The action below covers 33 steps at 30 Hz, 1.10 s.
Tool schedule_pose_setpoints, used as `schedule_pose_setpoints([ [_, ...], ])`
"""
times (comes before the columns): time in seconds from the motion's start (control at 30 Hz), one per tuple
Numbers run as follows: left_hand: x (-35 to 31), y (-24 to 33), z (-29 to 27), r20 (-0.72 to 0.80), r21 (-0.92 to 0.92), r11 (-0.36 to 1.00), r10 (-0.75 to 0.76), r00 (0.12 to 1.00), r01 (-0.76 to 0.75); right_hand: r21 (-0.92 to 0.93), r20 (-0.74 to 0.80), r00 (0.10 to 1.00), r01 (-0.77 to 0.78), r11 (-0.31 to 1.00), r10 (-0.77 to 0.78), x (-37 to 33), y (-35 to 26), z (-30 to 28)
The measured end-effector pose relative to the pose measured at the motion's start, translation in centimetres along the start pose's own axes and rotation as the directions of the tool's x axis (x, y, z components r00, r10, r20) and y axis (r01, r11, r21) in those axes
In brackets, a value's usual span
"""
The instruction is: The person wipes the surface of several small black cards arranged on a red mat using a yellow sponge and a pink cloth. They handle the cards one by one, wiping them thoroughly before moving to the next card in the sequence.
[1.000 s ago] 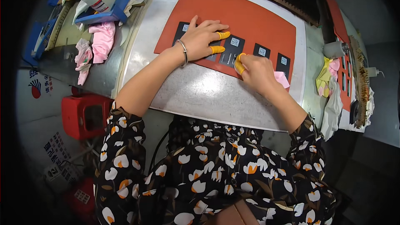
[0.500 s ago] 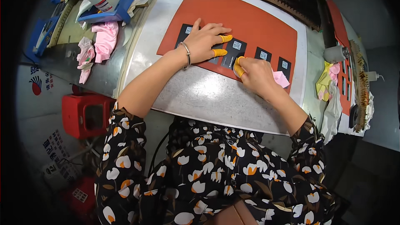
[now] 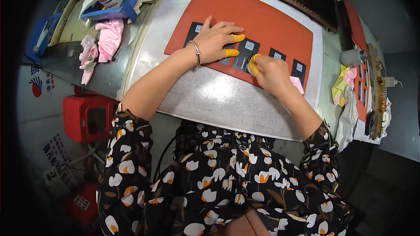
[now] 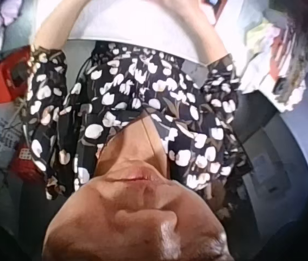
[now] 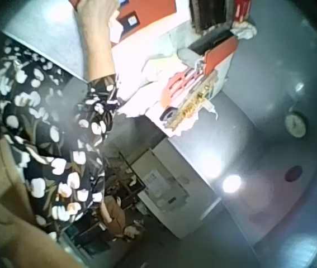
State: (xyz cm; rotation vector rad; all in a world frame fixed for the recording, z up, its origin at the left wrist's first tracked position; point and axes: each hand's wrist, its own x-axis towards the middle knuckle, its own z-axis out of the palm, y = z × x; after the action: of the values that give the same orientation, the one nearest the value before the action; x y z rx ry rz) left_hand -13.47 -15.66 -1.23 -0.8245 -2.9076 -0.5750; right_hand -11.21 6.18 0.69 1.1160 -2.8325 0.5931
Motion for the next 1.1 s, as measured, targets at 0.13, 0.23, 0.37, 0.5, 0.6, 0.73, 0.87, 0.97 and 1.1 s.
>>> schedule_pose_setpoints([
  [0.13,-0.3,0.1,0.1,0.002,0.013,1.0,-0.006,1.0,0.005,0.028,0.001,1.0,-0.03,0.999,0.03,0.4,0.1,-0.1],
  [0.23,0.1,0.0,-0.3,0.01,0.007,1.0,-0.005,1.0,0.005,-0.09,-0.042,0.989,-0.144,0.986,0.141,2.5,1.5,-0.1],
  [0.37,-0.1,-0.2,0.2,-0.002,0.011,1.0,0.009,1.0,-0.009,-0.058,0.004,1.0,-0.027,0.998,0.028,2.2,0.2,1.2],
  [0.5,-0.1,-0.2,-0.1,0.004,0.001,1.0,-0.011,1.0,0.011,-0.017,0.02,1.0,-0.017,1.0,0.017,0.7,-0.3,0.5],
  [0.6,-0.1,0.1,-0.2,0.004,0.009,1.0,0.004,1.0,-0.004,-0.021,-0.013,0.999,-0.031,0.999,0.03,1.8,1.0,-0.1],
  [0.73,0.0,-0.1,0.1,-0.007,0.014,1.0,0.002,1.0,-0.002,0.005,0.052,0.998,-0.044,0.999,0.043,1.7,0.0,0.1],
  [0.87,0.0,-0.2,0.1,-0.014,0.004,1.0,-0.001,1.0,0.001,-0.032,-0.026,1.0,-0.015,0.999,0.014,2.4,-0.6,1.0],
  [0.97,-0.2,-0.3,0.5,-0.024,-0.001,1.0,0.018,1.0,-0.018,0.092,0.14,0.984,0.097,0.991,-0.11,0.2,-2.8,0.6],
  [1.1,-0.3,-0.3,0.3,-0.028,0.006,1.0,0.017,0.999,-0.017,0.007,-0.045,0.996,-0.077,0.997,0.078,2.4,-0.7,0.3],
])
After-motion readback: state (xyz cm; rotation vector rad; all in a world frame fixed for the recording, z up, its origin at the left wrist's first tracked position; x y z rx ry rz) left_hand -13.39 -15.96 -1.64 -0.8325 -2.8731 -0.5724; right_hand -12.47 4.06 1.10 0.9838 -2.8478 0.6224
